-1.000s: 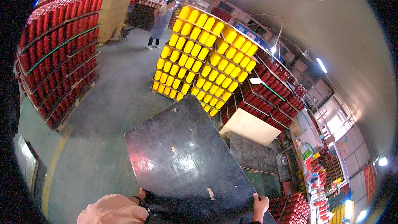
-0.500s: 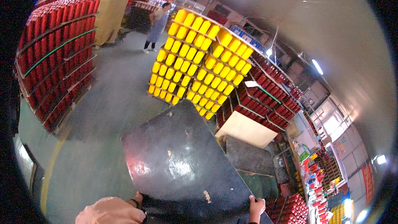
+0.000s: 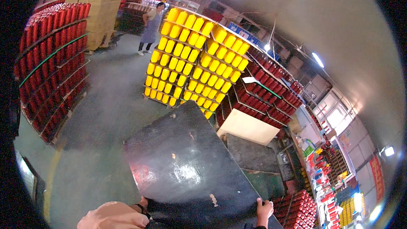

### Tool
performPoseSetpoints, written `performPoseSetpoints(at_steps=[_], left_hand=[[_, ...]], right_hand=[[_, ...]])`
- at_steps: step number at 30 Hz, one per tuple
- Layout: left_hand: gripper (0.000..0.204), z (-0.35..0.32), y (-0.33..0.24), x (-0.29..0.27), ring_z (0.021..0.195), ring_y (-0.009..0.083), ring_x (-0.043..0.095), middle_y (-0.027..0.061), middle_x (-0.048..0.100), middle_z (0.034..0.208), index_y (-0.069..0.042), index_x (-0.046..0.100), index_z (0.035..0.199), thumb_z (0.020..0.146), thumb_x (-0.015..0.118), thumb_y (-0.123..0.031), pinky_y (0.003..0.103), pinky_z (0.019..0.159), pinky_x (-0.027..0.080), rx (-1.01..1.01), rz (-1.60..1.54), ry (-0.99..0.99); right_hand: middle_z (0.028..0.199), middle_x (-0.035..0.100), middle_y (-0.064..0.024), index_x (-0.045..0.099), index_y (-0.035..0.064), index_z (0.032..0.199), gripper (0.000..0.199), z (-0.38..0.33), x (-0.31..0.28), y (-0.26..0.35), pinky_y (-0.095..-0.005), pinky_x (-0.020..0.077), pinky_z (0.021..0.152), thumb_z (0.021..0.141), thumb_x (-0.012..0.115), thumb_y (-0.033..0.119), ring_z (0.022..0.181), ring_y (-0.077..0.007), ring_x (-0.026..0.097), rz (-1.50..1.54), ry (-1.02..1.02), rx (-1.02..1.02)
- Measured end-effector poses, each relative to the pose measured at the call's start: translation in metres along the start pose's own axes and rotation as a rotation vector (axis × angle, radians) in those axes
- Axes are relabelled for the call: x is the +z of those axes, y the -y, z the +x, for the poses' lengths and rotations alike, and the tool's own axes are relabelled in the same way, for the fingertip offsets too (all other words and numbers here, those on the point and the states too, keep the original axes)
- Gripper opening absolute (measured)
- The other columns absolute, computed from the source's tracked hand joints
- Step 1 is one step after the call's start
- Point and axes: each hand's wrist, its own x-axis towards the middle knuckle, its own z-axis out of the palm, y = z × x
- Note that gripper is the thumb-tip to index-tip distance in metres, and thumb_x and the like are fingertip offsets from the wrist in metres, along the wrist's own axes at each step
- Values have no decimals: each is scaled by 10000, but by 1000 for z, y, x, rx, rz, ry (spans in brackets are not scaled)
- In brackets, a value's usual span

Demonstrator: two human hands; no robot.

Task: The recorder organizes and moves large sheets of adhesive labels and equipment in a manufacturing facility.

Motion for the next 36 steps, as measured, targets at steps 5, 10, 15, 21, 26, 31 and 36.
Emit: performPoseSetpoints(at_steps=[5, 10, 15, 21, 26, 31, 36], left_hand=[[602, -13, -4, 8, 1103, 359, 446, 195, 520, 1159, 21, 505, 1159, 923, 295, -492, 447, 967, 322, -51, 180, 342], [814, -32, -13, 20, 1280, 378, 367, 236, 430, 1339, 30, 369, 1344, 902, 172, -624, 461, 1084, 242, -101, 380, 623], [772, -39, -1, 27, 1241, 375, 417, 220, 486, 1285, 6, 411, 1322, 908, 171, -601, 483, 1055, 280, -221, 245, 530], [778, -56, 5, 13, 1323, 302, 310, 98, 365, 1409, -94, 306, 1400, 872, 221, -659, 494, 1083, 217, -224, 505, 764], [789, -64, 4, 14, 1358, 271, 263, 41, 309, 1468, -144, 259, 1436, 857, 250, -680, 503, 1091, 192, -202, 605, 866], [766, -58, -2, 35, 1344, 284, 277, 50, 319, 1458, -144, 275, 1429, 864, 262, -661, 511, 1078, 208, -226, 479, 769], [742, -61, 8, 47, 1330, 297, 292, 59, 329, 1449, -144, 291, 1422, 871, 273, -642, 519, 1065, 225, -256, 411, 711]], right_hand=[[862, 569, -231, 611, -4, 811, 594, -4, -8, -13, -498, 440, 718, 770, 574, 587, 837, -422, 563, 9, 15, 27], [864, 567, -216, 610, -3, 836, 553, -3, -13, -28, -483, 439, 730, 770, 604, 546, 846, -408, 560, 16, -16, 22], [843, 564, -216, 603, -21, 814, 531, -7, -28, -39, -469, 436, 717, 760, 639, 506, 817, -410, 552, 107, -52, -13], [809, 642, -149, 687, 35, 811, 467, -41, -59, -44, -369, 485, 762, 751, 684, 498, 796, -313, 621, -15, -47, 59], [811, 526, -191, 576, -12, 720, 524, -36, -54, -48, -460, 406, 742, 738, 638, 507, 817, -389, 531, -5, -14, 131], [884, 547, -159, 611, 16, 748, 485, -11, -58, -29, -438, 369, 825, 773, 616, 501, 878, -353, 531, -118, -130, 14], [709, 573, -184, 543, 17, 705, 488, -4, -55, -33, -453, 432, 660, 757, 645, 491, 706, -384, 569, 21, 32, 90]])
